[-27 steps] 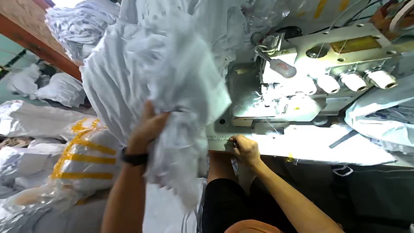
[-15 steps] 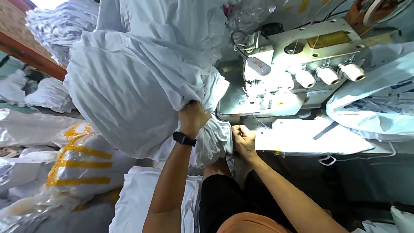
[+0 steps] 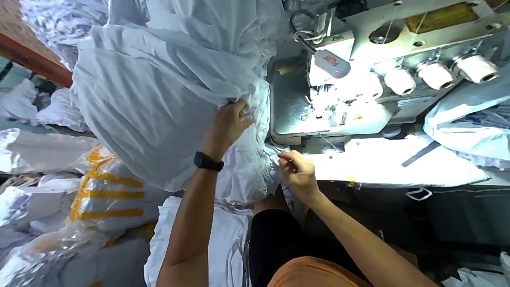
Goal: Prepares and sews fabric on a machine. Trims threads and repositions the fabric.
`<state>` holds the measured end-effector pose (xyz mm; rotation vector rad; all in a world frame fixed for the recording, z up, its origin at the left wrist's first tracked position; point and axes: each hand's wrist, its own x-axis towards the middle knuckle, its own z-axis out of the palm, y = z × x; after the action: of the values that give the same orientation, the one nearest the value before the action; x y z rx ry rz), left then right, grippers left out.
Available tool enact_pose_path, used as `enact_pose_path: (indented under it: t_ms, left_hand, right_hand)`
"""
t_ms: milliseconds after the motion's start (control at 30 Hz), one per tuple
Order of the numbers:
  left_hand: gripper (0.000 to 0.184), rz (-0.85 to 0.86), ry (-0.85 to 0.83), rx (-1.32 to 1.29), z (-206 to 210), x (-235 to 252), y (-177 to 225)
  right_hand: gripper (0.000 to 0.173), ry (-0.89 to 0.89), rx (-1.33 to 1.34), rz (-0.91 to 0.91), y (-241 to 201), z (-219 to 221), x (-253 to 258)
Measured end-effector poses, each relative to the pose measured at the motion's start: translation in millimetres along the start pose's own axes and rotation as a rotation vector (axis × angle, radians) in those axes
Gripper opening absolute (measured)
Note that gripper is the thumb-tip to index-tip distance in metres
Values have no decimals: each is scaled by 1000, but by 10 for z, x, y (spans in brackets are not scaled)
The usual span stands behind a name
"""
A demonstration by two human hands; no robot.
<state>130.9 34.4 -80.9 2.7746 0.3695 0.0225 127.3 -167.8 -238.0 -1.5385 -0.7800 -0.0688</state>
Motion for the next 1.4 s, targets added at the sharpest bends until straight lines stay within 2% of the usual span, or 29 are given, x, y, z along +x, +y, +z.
enact_pose_path:
  t_ms: [33,100,167,233,333,400,467,533,600,667,733,800,867,967,1067,1167,1233,1300,1333,1400]
  left_hand:
    - [42,53,68,3,113,100,-66]
    - [52,65,80,47,328,337,-178]
    - [48,47,-27,118,441,516,-200]
    - [43,39,-146,152,324,583,-103]
    - [35,3,-173,113,35,396,123]
    - [40,-117,-156,175,-52,169,315]
    - [44,-262,-248,222,-21,26,350]
    - [32,-230,-244,115,4,-90,135]
    - [26,-103,-92,-144,-84,-381,-93]
    - [21,-141,-49,-372,-114,-677,-244]
    - [18,-246,-52,-396,7,-791,-418]
    - [14,-278,-28,-307,155,-818,-580]
    - [23,-196,36,-210,175,-860,-607]
    - [23,120,166,-56,66,-819,-467]
    - [23,339,58,127,13,-702,-310]
    - [11,423,-62,288,39,-593,-412]
    - [17,494,-51,188,-66,-471,-454]
    - [24,532,-4,-89,-242,-337,-385]
    - [22,530,0,-218,-325,-264,-332]
    - [15,517,16,-337,-398,-89,-217]
  right_hand:
    - [25,-54,-40,-68,-88,61,-21]
    - [39,-188,-185,-113,-204,165,-56]
    - [45,-372,-322,-6,-234,180,-68]
    - [44,-464,-316,105,-231,78,-34]
    - [30,-328,-192,97,-209,-76,-57]
    - [23,-225,-157,72,-196,-79,-50]
    - [19,-182,-148,62,-216,-24,-19]
    - [18,-152,-140,54,-243,48,27]
    - [19,-116,-130,52,-267,109,78]
    - [23,-103,-144,65,-300,161,88]
    - [27,-141,-194,73,-332,198,63]
    - [27,-211,-250,77,-351,230,20]
    - [25,-223,-268,73,-346,243,-16]
    - [25,-194,-272,38,-323,221,-23]
    - [20,-172,-257,-32,-323,191,1]
    - [15,-123,-157,-122,-421,184,28]
    - [15,-159,3,-126,-524,145,94]
    - [17,-256,265,-8,-630,154,175]
    - [17,-310,360,28,-660,159,214]
    - [16,-329,442,-19,-685,140,291]
